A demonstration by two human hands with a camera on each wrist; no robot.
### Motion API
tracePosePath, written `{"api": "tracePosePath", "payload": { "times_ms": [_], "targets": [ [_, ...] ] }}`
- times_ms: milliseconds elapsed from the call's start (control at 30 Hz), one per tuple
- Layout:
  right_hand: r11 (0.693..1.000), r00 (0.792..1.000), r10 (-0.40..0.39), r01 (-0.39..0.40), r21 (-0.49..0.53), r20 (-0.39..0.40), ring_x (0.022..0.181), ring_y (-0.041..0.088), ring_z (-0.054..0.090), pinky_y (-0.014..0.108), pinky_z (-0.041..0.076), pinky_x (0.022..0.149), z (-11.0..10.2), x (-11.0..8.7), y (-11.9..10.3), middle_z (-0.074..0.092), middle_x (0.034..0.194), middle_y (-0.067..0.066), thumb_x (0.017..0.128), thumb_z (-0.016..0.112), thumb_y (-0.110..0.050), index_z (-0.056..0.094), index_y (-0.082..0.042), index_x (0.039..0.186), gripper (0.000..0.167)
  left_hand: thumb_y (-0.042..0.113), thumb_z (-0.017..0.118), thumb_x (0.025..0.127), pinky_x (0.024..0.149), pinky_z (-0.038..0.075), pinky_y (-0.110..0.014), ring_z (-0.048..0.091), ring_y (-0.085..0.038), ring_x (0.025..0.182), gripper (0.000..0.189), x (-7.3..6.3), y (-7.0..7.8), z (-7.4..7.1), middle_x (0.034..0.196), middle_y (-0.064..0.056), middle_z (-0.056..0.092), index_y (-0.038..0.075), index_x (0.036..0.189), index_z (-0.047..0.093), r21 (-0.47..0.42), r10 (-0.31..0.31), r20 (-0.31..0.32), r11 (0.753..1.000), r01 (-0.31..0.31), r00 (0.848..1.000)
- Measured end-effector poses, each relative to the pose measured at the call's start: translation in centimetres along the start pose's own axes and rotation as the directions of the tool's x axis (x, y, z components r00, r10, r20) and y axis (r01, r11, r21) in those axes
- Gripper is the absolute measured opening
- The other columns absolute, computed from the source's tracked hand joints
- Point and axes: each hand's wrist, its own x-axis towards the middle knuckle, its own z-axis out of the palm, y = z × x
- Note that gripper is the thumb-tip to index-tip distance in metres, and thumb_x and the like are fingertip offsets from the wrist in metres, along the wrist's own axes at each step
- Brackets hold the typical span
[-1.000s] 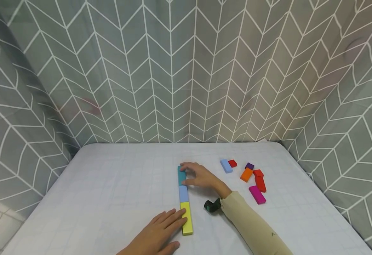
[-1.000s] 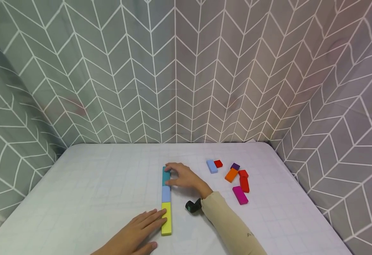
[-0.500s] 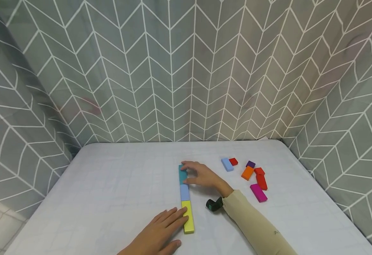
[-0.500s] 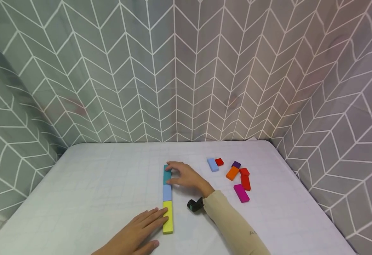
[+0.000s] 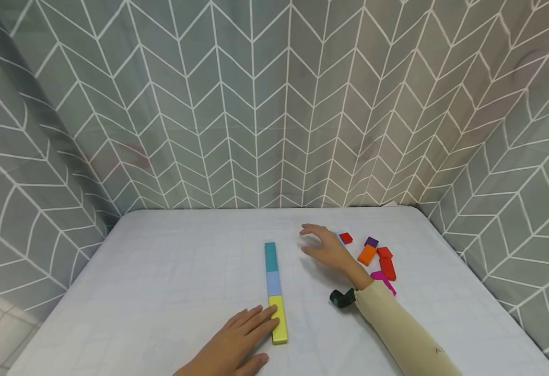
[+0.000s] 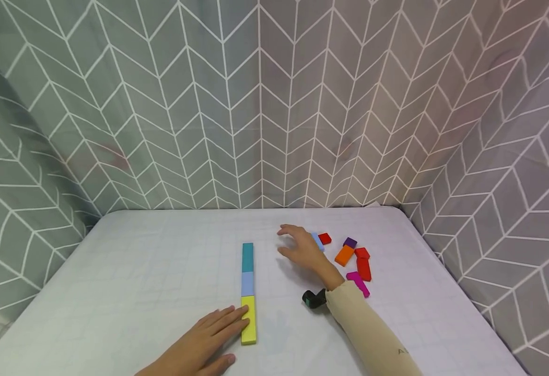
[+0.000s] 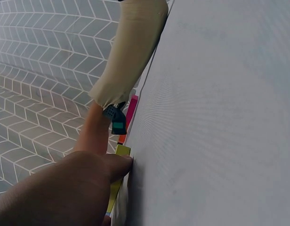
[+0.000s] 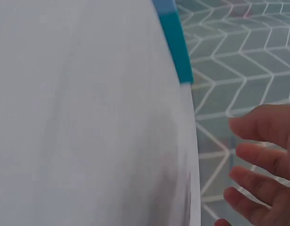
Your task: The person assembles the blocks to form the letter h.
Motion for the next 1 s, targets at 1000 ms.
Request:
{"api": "tracePosePath", "payload": {
  "times_ms": [1000],
  "targets": [
    [0.945, 0.994, 0.035, 0.0, -0.327, 0.101, 0.136, 0.053, 0.044, 0.074, 0.032, 0.108, -5.2, -2.5, 4.7, 0.055, 0.143, 0.03, 0.087, 0.071, -0.004, 0.058, 0.006, 0.137, 0.053, 0.058, 0.036, 0.11, 0.118, 0.033, -0.054, 0.032, -0.025, 0.151, 0.064, 0.1, 0.3, -0.5, 0.169, 0.005, 0.028, 0.023, 0.162, 0.038, 0.016, -0.018, 0.033, 1.0, 0.018, 0.999]
  ]
}}
